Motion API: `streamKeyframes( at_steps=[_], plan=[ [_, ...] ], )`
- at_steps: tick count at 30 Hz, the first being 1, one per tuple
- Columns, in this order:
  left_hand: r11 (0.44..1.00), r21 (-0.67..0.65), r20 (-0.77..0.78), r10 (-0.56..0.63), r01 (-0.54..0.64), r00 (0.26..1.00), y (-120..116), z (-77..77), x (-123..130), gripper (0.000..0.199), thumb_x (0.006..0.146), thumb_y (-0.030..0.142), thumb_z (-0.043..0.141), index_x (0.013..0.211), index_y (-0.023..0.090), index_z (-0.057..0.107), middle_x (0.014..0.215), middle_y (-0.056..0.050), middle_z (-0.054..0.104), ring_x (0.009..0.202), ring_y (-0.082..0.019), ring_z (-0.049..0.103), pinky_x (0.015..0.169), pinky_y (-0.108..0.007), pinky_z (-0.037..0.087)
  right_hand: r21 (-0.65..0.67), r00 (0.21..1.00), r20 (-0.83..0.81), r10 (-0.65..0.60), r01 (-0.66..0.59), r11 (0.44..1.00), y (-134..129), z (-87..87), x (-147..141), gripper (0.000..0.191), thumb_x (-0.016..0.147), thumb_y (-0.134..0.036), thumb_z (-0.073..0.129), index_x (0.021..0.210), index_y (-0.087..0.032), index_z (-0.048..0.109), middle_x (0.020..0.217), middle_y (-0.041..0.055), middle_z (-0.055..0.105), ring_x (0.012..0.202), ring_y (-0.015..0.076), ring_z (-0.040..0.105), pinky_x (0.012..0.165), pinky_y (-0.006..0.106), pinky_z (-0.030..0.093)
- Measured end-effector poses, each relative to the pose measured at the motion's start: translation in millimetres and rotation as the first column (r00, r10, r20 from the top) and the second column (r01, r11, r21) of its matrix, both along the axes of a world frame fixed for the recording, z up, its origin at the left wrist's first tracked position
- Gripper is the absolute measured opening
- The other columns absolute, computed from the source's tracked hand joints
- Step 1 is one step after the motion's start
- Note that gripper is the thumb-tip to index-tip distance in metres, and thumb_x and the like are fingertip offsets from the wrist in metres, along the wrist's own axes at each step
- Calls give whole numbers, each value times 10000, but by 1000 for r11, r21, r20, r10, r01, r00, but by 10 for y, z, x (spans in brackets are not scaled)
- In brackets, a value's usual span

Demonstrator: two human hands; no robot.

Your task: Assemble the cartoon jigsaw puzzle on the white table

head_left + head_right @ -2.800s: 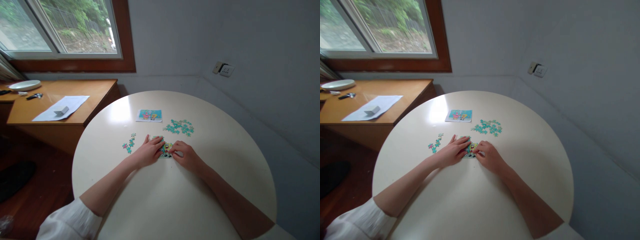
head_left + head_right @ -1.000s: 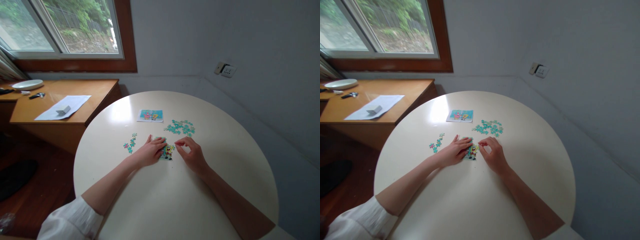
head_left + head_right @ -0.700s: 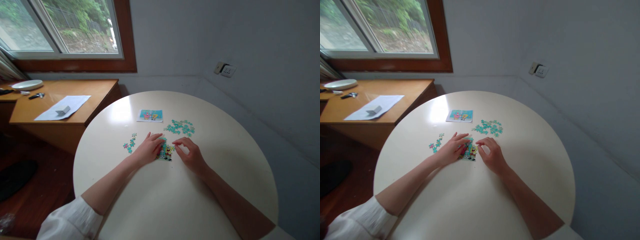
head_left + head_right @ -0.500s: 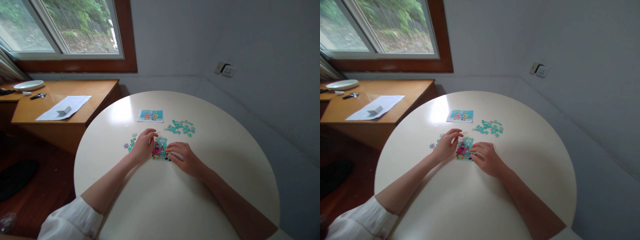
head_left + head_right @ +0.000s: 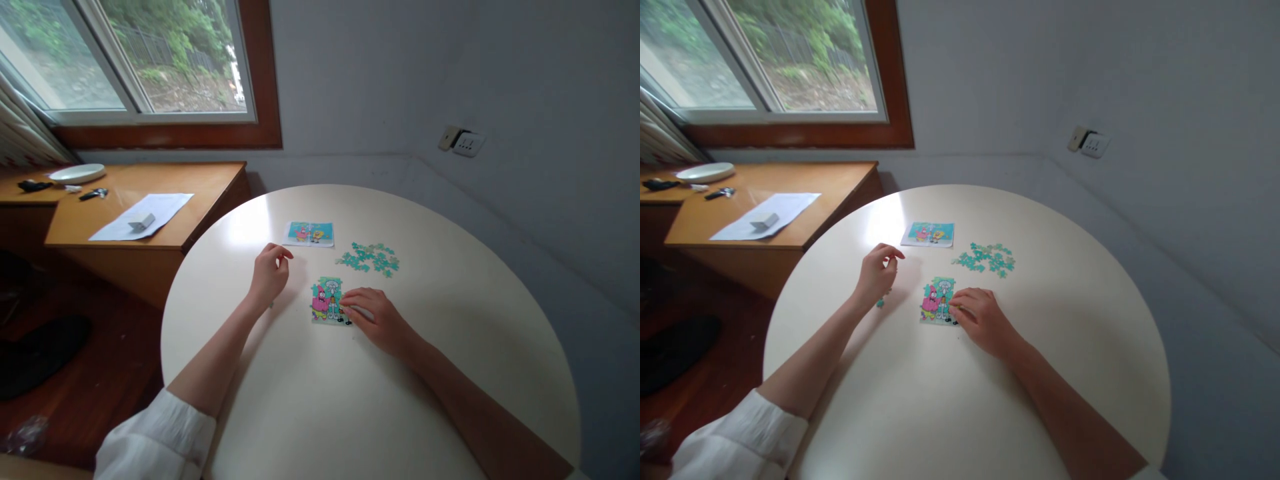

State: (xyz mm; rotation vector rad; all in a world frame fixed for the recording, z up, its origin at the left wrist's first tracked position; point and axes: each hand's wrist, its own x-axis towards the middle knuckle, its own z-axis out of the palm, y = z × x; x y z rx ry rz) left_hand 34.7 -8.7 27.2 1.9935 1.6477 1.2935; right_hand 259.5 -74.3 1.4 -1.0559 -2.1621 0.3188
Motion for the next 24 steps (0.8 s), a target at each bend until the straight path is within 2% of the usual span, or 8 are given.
streamKeyframes(
  at_steps=[3,7,12,18,24],
  plan=[
    [996,-25,11,81,-81,997,54,22,-98,229,684,73,390,656,161,599,746,-28,546,665,-128,517,633,-254,411,35,1000,-17,-11,11,999,-7,8,-4,103,822,-229,521,855,-207,617,908,56,657,892,181,595,795,341,399],
    [984,-107,-11,144,-145,989,127,7,-217,223,675,96,390,647,161,601,715,-27,560,649,-132,515,631,-258,404,6,997,46,65,-65,998,-16,13,-5,96,814,-210,528,773,-213,615,856,35,661,831,167,603,777,334,394],
    [959,-276,11,73,-67,997,191,-33,-308,243,679,131,391,737,156,625,671,-26,605,617,-138,534,602,-256,405,65,1000,-4,22,-22,998,-19,20,-3,76,807,-192,531,791,-204,605,853,46,654,843,172,596,780,335,392],
    [947,-321,-23,-1,-7,1000,197,20,-406,237,696,174,421,794,142,634,671,-37,620,629,-143,551,594,-249,404,5,994,42,98,-98,995,-23,26,-10,94,801,-183,541,728,-207,594,787,23,656,777,156,598,768,330,382],
    [947,-319,-125,-81,37,989,149,99,-470,184,712,239,491,771,143,637,688,-43,618,624,-135,538,590,-243,404,38,998,4,59,-60,998,-30,50,-2,107,807,-199,525,715,-206,578,776,45,650,783,173,593,755,344,397]
  ],
)
